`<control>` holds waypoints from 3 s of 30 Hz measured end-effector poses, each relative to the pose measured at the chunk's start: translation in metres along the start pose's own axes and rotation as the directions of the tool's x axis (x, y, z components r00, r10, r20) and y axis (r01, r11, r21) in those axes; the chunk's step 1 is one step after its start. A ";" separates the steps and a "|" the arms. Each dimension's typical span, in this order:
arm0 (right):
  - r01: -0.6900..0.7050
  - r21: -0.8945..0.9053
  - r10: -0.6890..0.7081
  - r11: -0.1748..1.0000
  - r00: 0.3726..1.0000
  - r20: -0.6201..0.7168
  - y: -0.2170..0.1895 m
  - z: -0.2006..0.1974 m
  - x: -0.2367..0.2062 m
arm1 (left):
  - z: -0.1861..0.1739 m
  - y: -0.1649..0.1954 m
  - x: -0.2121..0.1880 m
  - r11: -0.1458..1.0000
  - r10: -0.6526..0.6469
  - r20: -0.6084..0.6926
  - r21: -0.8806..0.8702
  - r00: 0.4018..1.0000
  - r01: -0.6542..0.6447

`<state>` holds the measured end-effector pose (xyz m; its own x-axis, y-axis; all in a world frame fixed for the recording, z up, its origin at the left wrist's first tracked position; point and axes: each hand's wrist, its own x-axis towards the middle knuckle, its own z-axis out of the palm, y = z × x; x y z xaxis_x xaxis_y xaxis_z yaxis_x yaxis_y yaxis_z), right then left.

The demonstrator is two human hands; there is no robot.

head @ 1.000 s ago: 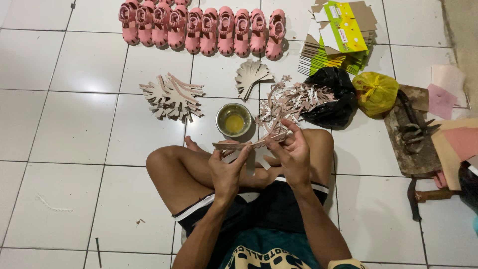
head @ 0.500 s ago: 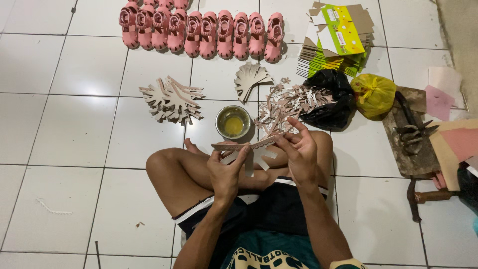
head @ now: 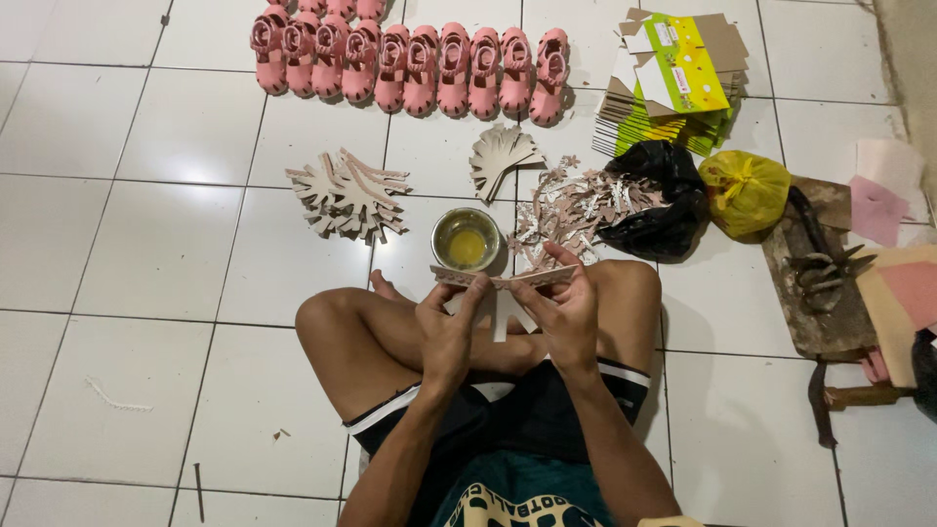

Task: The person sits on the floor and assembles pink shoe components by hand. They repeatedly pick up a white sole piece and a pink upper piece, align them, and press them together. A metal bowl with yellow liquid is nearby but not used in the visible steps.

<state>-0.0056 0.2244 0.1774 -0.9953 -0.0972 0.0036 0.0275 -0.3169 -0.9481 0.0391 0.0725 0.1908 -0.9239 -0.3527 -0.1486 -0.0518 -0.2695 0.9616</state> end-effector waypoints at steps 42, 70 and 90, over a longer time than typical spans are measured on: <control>-0.092 0.185 0.114 0.978 0.987 -0.111 0.043 -0.056 0.004 | -0.073 -0.005 0.021 0.948 0.169 0.130 0.249 0.977 -0.197; -0.208 -0.220 0.202 0.953 0.978 -0.052 0.169 -0.117 0.132 | 0.054 -0.146 0.385 0.064 0.180 0.252 0.962 0.951 -0.266; 0.321 -0.898 0.167 0.300 0.909 0.381 0.168 -0.055 0.144 | -0.060 -0.086 0.281 0.991 0.013 -0.166 -0.128 0.986 -0.035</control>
<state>-0.1491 0.2093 0.0008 -0.8650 -0.5006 -0.0336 -0.3954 0.7213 -0.5686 -0.1929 -0.0573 0.0530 -0.8486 -0.5002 -0.1724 0.0290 -0.3692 0.9289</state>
